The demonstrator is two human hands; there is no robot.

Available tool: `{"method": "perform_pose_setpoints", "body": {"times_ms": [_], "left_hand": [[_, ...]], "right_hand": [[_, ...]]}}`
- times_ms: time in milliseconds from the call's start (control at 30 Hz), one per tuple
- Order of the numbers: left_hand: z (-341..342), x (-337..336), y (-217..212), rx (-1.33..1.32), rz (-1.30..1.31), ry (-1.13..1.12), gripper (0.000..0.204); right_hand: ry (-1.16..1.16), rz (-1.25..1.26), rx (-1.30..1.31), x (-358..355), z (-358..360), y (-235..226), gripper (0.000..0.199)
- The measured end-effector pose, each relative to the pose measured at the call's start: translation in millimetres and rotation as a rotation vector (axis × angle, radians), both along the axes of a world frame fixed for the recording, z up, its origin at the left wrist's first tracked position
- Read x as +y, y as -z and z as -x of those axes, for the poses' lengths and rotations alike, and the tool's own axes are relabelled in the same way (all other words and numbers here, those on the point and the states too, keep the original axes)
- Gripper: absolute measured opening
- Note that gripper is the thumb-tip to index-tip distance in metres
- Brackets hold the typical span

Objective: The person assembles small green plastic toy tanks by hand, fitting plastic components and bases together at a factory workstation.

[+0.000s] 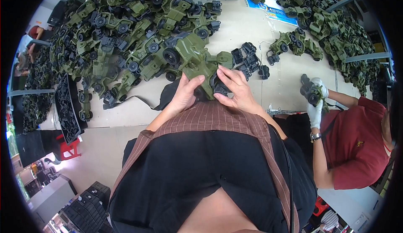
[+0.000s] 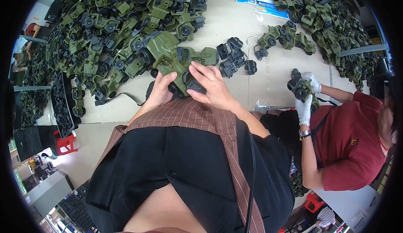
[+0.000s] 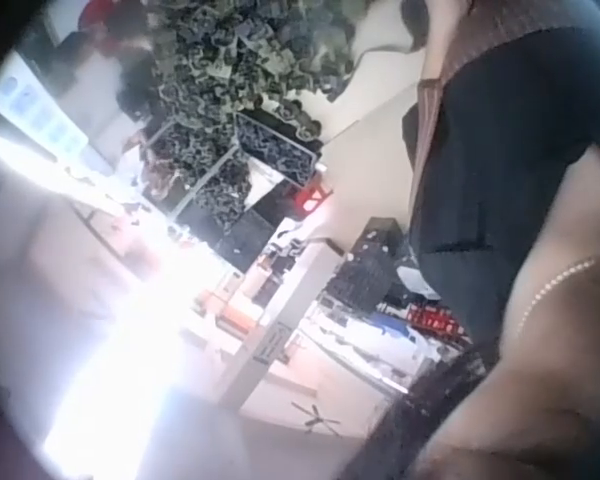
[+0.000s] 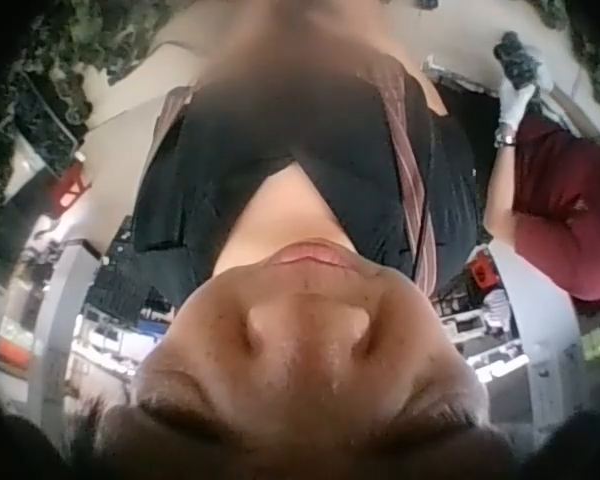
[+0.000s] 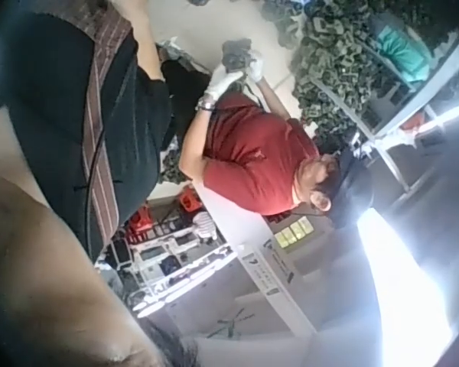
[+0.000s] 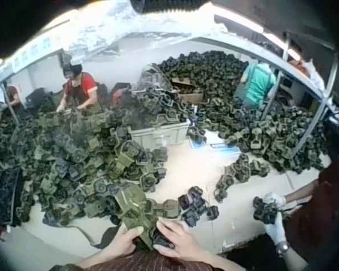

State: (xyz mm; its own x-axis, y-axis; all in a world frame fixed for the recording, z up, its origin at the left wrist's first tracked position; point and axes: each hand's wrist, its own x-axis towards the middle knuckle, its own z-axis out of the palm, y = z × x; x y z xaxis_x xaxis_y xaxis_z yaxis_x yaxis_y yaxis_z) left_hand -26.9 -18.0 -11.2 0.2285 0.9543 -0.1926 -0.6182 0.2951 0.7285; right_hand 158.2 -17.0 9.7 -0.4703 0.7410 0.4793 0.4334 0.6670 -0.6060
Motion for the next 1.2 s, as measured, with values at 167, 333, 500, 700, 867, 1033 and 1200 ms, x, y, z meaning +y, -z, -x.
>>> {"method": "perform_pose_setpoints", "body": {"times_ms": [167, 333, 500, 700, 867, 1033, 1200], "left_hand": [[0.4, -1.9, -7.2, 0.061, 0.02, 0.017, 0.056], [-4.0, -5.1, -12.0, 0.199, -0.03, 0.01, 0.058], [-1.4, -5.3, -12.5, 0.18, -0.024, 0.046, 0.054], [-3.3, -6.9, -8.9, 0.264, -0.098, 0.033, 0.051], [2.2, -8.7, -19.8, 0.192, -0.129, 0.04, 0.051], [2.5, -7.5, -31.8, 0.152, -0.134, 0.016, 0.052], [5.6, -9.3, -34.4, 0.212, -0.115, 0.029, 0.052]], "right_hand": [[-0.063, 0.034, 0.007, 2.0, -3.2, 2.6, 0.067], [-0.073, 0.035, -0.01, -1.1, -6.0, 3.5, 0.068], [-0.099, 0.104, -0.01, -4.9, -8.1, 13.7, 0.069], [-0.11, 0.154, 0.102, -7.3, -8.1, 22.3, 0.066], [-0.103, 0.022, 0.038, -4.6, -5.1, 2.1, 0.071], [-0.074, -0.082, -0.008, -1.9, -3.9, -8.0, 0.076], [-0.14, -0.061, -0.069, -1.6, -6.5, -9.5, 0.077]]}}
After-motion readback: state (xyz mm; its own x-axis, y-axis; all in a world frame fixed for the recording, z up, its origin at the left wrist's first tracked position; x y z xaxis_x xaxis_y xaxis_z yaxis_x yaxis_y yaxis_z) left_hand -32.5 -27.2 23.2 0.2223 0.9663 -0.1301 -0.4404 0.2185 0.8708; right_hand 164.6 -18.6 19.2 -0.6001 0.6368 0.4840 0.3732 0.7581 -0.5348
